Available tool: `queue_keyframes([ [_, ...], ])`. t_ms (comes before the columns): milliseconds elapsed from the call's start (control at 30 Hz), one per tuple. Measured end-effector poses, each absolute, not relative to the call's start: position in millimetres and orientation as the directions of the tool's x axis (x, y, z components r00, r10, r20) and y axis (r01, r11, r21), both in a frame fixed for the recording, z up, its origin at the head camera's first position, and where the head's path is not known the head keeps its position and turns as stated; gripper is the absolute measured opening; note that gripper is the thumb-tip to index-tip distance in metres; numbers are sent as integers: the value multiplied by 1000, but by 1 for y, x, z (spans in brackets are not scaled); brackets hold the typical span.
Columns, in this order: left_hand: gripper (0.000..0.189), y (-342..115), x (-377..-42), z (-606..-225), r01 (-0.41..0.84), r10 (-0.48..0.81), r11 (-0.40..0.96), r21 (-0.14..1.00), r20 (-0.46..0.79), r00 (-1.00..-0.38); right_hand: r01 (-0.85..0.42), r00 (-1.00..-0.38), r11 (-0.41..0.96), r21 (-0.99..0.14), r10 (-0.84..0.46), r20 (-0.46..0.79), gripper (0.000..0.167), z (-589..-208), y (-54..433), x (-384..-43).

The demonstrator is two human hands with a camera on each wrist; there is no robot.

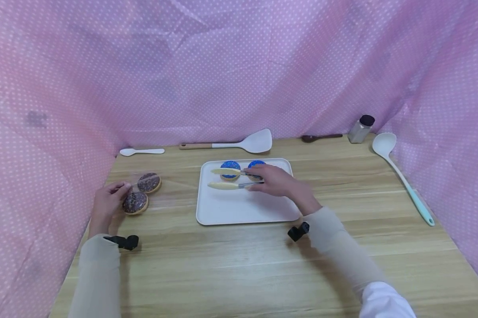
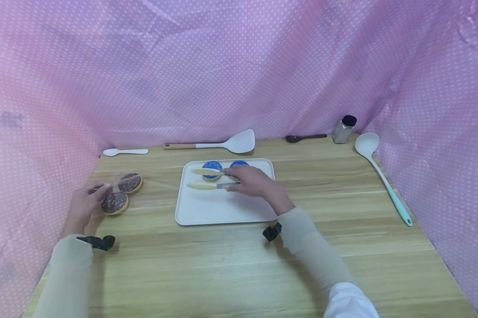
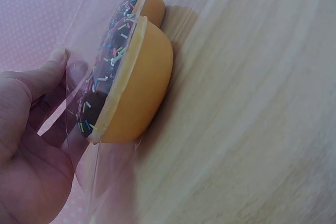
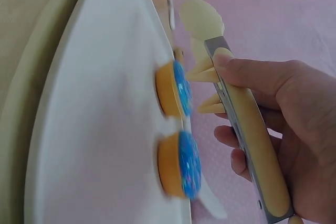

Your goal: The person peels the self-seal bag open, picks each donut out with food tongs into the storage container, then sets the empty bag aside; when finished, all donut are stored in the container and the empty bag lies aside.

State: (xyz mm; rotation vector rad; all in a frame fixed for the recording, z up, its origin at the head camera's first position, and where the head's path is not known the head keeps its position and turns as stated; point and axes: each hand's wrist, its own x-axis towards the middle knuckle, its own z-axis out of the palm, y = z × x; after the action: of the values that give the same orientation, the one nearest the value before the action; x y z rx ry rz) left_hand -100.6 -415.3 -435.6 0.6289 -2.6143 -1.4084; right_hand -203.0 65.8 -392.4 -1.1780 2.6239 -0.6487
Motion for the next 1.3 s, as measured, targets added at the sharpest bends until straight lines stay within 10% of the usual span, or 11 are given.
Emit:
queue_keyframes([
  [633, 53, -415, -101, -439, -339, -420, 512, 789, -114, -900, -733, -609, 589, -341, -791, -58, 53, -410, -42, -193],
  [1300, 55, -415, -105, -439, -354, -428, 531, 770, -117, -896, -629, -740, 733, -258, -667, -90, 59, -406, -117, -169],
])
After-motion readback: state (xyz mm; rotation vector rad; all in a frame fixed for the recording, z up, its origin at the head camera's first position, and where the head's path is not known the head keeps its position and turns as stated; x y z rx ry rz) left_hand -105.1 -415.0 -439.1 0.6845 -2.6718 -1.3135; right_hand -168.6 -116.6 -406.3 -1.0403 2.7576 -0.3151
